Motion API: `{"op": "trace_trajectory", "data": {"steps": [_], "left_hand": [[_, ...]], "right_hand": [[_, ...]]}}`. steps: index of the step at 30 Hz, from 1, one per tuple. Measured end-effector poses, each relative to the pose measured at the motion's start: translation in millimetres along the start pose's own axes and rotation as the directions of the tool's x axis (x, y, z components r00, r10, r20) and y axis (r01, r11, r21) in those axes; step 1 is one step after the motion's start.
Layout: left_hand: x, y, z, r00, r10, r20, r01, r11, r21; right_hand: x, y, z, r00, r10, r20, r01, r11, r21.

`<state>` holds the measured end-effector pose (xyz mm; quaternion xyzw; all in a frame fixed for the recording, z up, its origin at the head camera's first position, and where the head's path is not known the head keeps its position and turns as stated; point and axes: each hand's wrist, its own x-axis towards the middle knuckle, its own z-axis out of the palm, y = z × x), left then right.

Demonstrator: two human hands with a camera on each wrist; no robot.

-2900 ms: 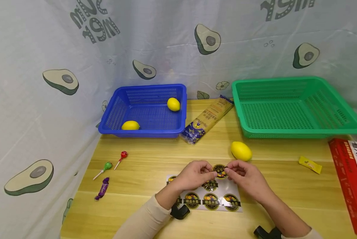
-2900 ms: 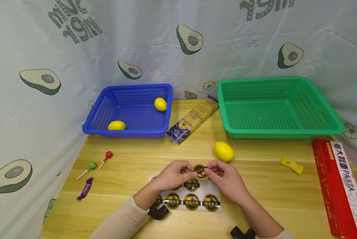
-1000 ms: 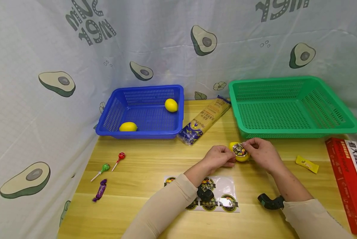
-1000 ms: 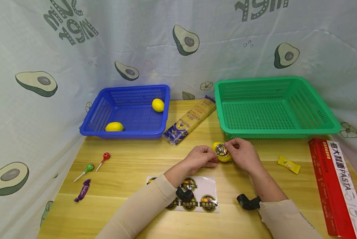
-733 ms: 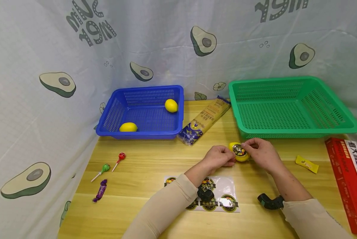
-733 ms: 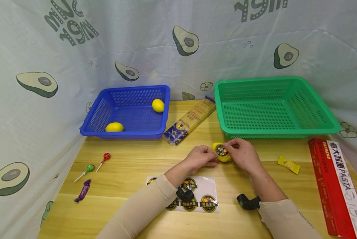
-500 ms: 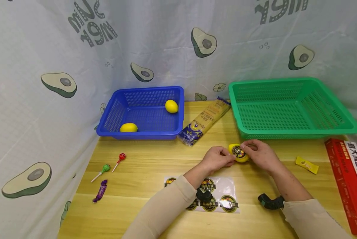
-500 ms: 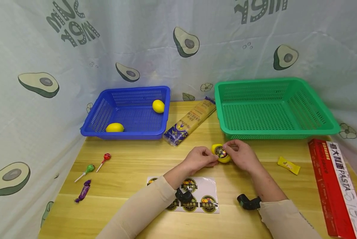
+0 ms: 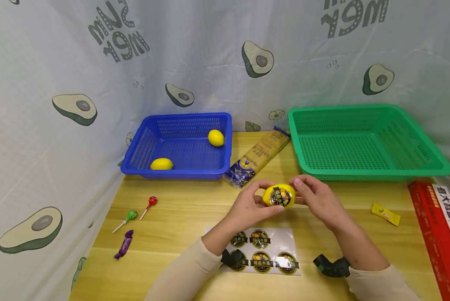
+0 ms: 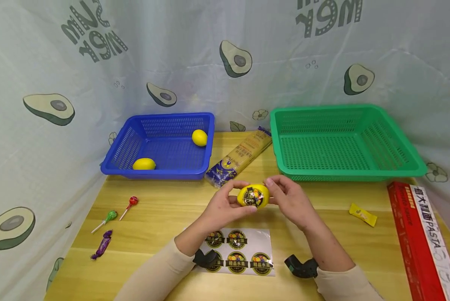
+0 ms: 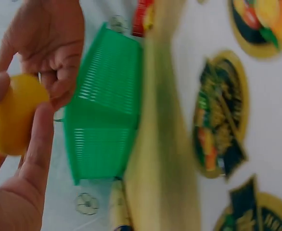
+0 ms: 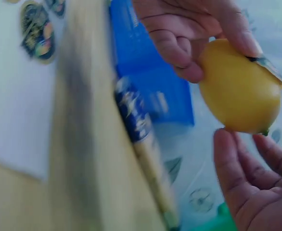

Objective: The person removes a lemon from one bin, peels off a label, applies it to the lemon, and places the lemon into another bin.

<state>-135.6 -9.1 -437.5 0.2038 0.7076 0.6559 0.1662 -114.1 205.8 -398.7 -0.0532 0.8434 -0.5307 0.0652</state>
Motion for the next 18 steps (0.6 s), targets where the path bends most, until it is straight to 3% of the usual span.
{"op": "trace_trajectory", "data": {"steps": [3, 6, 11, 18], "left_hand": [[-8.7, 8.1, -4.6, 0.998, 0.02, -0.056, -0.024, 0.997, -0.07], [-13.8, 12.1, -7.9, 0.997, 0.031, -0.064, -0.039, 0.992, -0.12], [-15.3, 12.0, -14.1, 1.0, -0.004, -0.031, -0.002, 0.982, -0.188], [-13.3, 7.3, -19.2, 1.0, -0.01, -0.015, 0.007, 0.984, -0.179]], "right_hand": [[3, -14, 13, 0.998, -0.03, 0.056, 0.031, 0.999, -0.013], [7, -22, 28, 0.997, -0.017, 0.074, 0.022, 0.997, -0.067], [12, -23, 43, 0.999, -0.023, -0.028, 0.019, 0.991, -0.135], [17, -17, 51, 0.986, -0.095, -0.134, 0.076, 0.987, -0.139]]}}
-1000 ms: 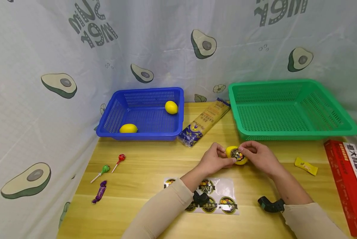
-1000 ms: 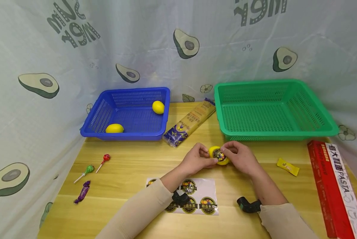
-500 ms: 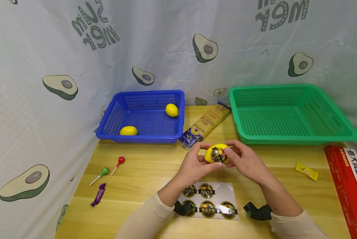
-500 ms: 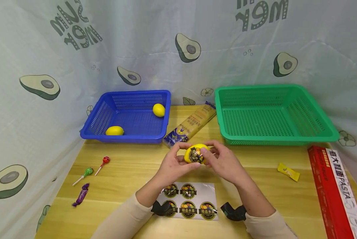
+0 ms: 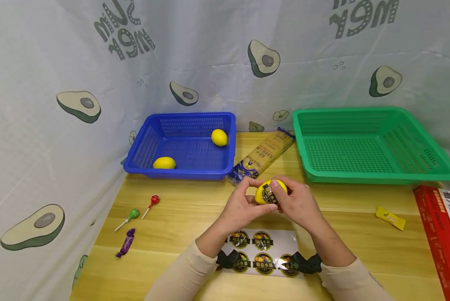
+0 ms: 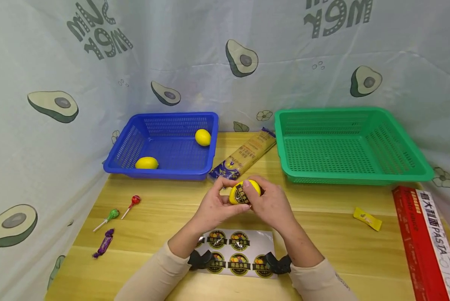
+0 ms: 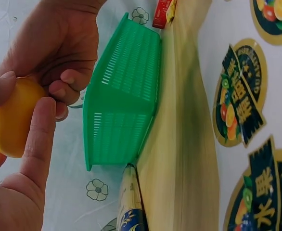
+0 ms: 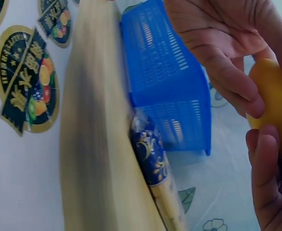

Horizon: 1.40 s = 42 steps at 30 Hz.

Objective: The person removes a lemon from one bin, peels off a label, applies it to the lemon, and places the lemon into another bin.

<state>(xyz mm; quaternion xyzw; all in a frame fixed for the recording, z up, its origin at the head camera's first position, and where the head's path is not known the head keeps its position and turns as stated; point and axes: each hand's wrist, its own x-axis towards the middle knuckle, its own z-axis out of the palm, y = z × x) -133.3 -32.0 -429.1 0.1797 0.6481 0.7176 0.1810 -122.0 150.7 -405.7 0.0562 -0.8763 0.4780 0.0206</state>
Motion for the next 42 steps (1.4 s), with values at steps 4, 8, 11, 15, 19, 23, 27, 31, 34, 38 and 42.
{"op": "trace_trajectory", "data": {"steps": [4, 8, 11, 15, 19, 23, 27, 31, 34, 38, 42], "left_hand": [[-0.3, 2.0, -2.4, 1.0, -0.007, 0.006, 0.006, 0.997, 0.078], [-2.3, 6.3, -6.2, 1.0, -0.025, -0.015, 0.029, 0.967, 0.255], [-2.2, 7.6, -6.8, 0.999, -0.03, -0.039, 0.044, 0.904, 0.425], [1.0, 5.7, -5.2, 0.999, -0.016, -0.035, 0.033, 0.829, 0.558], [2.8, 1.2, -5.3, 0.999, 0.049, -0.021, -0.029, 0.819, 0.573], [2.7, -6.5, -4.7, 0.987, 0.161, -0.028, -0.115, 0.807, 0.579], [3.1, -9.8, -4.4, 0.982, 0.177, -0.071, -0.107, 0.819, 0.563], [4.2, -8.5, -7.6, 0.994, 0.042, -0.097, 0.008, 0.883, 0.469], [4.7, -7.7, -10.6, 0.997, -0.068, -0.047, 0.08, 0.934, 0.349], [6.7, -7.1, -8.7, 0.991, -0.131, 0.024, 0.126, 0.982, 0.144], [9.2, -7.4, -2.3, 0.986, -0.165, 0.008, 0.165, 0.98, -0.108]], "right_hand": [[1, 5, 7, 0.998, -0.024, -0.052, 0.025, 0.999, 0.025], [1, 9, 16, 0.99, -0.093, -0.102, 0.085, 0.993, -0.082], [1, 11, 22, 0.973, -0.179, -0.142, 0.152, 0.972, -0.181], [-2, 10, 26, 0.958, -0.232, -0.171, 0.201, 0.963, -0.181], [-2, 10, 28, 0.932, -0.293, -0.215, 0.26, 0.951, -0.168], [0, 12, 30, 0.903, -0.341, -0.263, 0.307, 0.938, -0.164], [2, 12, 29, 0.915, -0.323, -0.242, 0.292, 0.944, -0.154], [4, 13, 20, 0.954, -0.263, -0.145, 0.242, 0.959, -0.148], [6, 14, 11, 0.977, -0.203, -0.062, 0.195, 0.974, -0.114], [8, 15, 3, 0.991, -0.132, -0.034, 0.131, 0.991, -0.039], [8, 14, 3, 0.993, -0.081, -0.081, 0.079, 0.997, -0.024]]}}
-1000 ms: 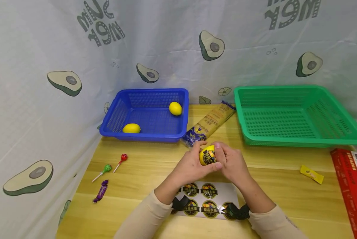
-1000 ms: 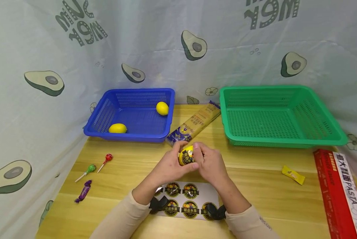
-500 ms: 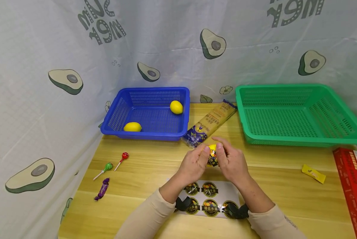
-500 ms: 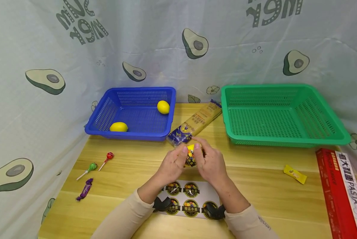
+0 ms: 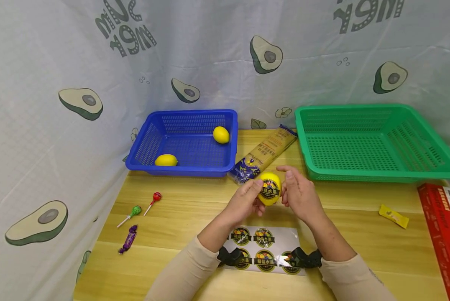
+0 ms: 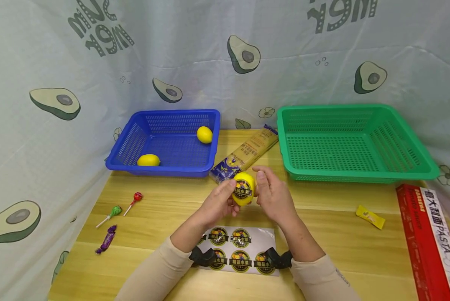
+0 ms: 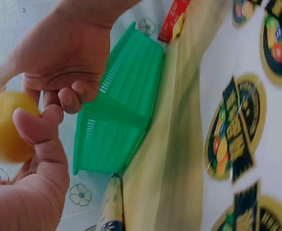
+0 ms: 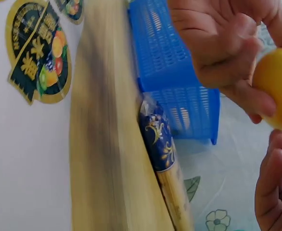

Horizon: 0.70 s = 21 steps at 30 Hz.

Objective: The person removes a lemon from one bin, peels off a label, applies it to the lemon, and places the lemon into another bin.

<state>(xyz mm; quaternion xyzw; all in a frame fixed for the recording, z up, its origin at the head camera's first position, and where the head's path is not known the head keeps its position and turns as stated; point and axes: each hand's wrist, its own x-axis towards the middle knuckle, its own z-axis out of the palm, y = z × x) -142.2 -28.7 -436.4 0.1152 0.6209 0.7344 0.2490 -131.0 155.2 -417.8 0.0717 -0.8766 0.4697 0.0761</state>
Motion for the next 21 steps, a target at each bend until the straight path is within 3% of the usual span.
{"op": "trace_trajectory", "data": {"steps": [4, 10, 15, 21], "left_hand": [[-0.4, -1.0, 5.5, 1.0, -0.016, 0.005, 0.017, 0.99, -0.143], [-2.9, -3.1, 9.5, 0.998, -0.002, 0.056, 0.01, 0.99, -0.14], [-2.0, -3.6, 6.7, 0.998, 0.014, 0.061, -0.008, 0.995, -0.095], [2.4, -4.2, 1.7, 0.999, -0.004, 0.048, 0.009, 0.994, -0.112]], "right_hand": [[-3, -5, 8, 1.0, 0.017, 0.004, -0.016, 0.992, -0.122], [-6, -8, 20, 0.998, -0.043, -0.052, 0.03, 0.974, -0.226], [-7, -2, 20, 0.982, -0.165, -0.091, 0.143, 0.967, -0.211], [-7, 1, 14, 0.991, -0.12, -0.059, 0.115, 0.99, -0.082]]}}
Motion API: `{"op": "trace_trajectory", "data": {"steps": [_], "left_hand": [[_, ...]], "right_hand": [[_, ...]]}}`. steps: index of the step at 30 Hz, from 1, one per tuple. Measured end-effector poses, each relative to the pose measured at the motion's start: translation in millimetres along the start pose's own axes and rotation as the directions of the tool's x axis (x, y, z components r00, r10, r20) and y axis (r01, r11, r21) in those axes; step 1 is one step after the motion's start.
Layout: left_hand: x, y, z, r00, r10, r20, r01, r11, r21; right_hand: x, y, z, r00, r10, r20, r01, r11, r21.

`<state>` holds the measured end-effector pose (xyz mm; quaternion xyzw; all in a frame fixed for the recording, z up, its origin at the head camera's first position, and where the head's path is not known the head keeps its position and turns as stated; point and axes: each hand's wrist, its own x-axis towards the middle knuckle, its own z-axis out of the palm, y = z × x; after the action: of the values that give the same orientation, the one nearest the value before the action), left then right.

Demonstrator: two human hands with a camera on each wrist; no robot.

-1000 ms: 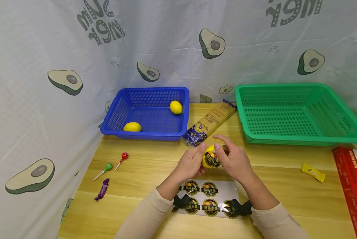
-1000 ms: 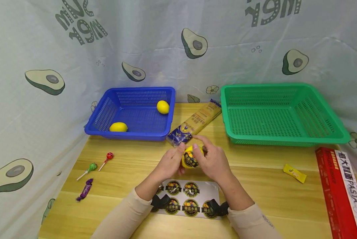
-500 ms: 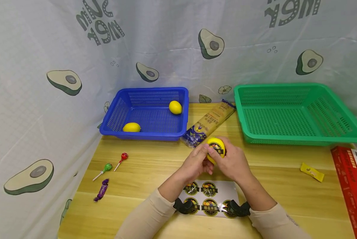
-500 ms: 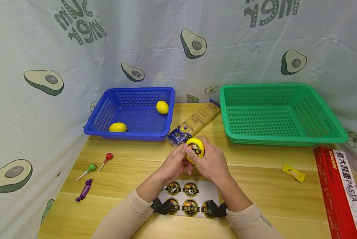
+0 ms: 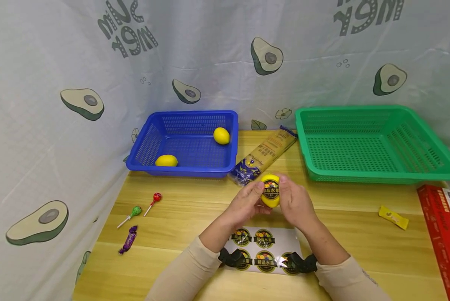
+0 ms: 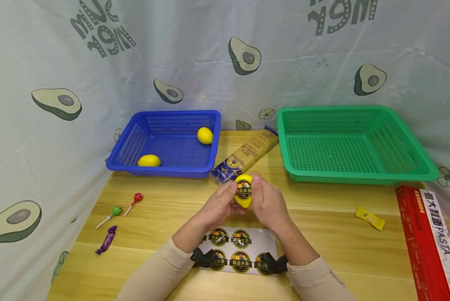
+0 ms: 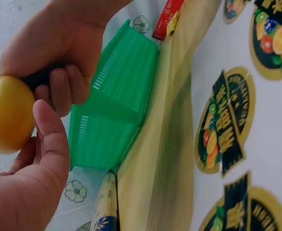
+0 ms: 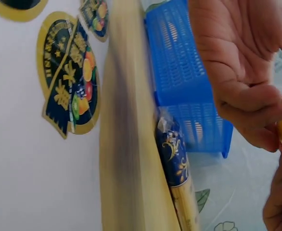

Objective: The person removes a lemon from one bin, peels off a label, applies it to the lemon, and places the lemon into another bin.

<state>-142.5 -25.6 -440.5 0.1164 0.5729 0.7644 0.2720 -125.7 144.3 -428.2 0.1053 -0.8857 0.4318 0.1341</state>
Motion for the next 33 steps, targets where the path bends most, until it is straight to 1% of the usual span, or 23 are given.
{"op": "trace_trajectory", "data": {"steps": [2, 4, 6, 8, 11, 13, 15, 20, 22, 24, 28, 30, 33], "left_hand": [[0.5, 1.3, -2.4, 1.0, -0.006, -0.008, 0.005, 1.0, -0.031], [0.9, 2.5, -4.8, 1.0, -0.009, 0.0, 0.009, 0.999, -0.048], [1.4, 2.9, -7.4, 1.0, -0.014, 0.024, 0.015, 0.999, -0.05], [1.9, 3.3, -10.6, 0.999, -0.014, 0.052, 0.016, 0.999, -0.041], [2.8, 3.7, -15.6, 0.997, -0.01, 0.07, 0.013, 0.999, -0.037], [3.1, 4.1, -18.9, 0.998, -0.009, 0.069, 0.012, 0.999, -0.037], [3.1, 4.4, -21.9, 0.998, -0.01, 0.068, 0.012, 0.999, -0.035], [3.0, 4.8, -26.0, 0.997, -0.016, 0.076, 0.017, 1.0, -0.013], [2.9, 4.9, -26.4, 0.997, -0.017, 0.074, 0.017, 1.0, -0.005], [2.6, 4.7, -26.9, 0.997, -0.02, 0.072, 0.02, 1.0, 0.003], [1.6, 4.3, -27.6, 0.997, -0.024, 0.077, 0.023, 1.0, 0.018], [1.6, 4.0, -27.6, 0.996, -0.026, 0.083, 0.024, 1.0, 0.02], [1.4, 4.7, -26.6, 0.996, -0.023, 0.085, 0.021, 1.0, 0.023]], "right_hand": [[1, 0, -2, 0.997, 0.054, 0.055, -0.058, 0.997, 0.058], [1, 1, -5, 0.986, 0.118, 0.115, -0.13, 0.986, 0.103], [0, 3, -9, 0.971, 0.178, 0.162, -0.199, 0.972, 0.126], [-2, 5, -14, 0.963, 0.204, 0.177, -0.228, 0.965, 0.128], [-7, 12, -24, 0.971, 0.192, 0.142, -0.207, 0.973, 0.102], [-12, 17, -33, 0.977, 0.188, 0.102, -0.196, 0.978, 0.07], [-17, 24, -45, 0.978, 0.199, 0.059, -0.202, 0.978, 0.043], [-28, 50, -78, 0.966, 0.253, -0.047, -0.254, 0.967, -0.016], [-30, 63, -91, 0.959, 0.275, -0.072, -0.278, 0.96, -0.036], [-30, 75, -106, 0.951, 0.299, -0.075, -0.303, 0.952, -0.053], [-27, 97, -133, 0.932, 0.361, -0.034, -0.362, 0.931, -0.045], [-25, 105, -143, 0.922, 0.388, -0.015, -0.388, 0.921, -0.029], [-24, 113, -153, 0.912, 0.409, -0.007, -0.409, 0.912, -0.001]]}}
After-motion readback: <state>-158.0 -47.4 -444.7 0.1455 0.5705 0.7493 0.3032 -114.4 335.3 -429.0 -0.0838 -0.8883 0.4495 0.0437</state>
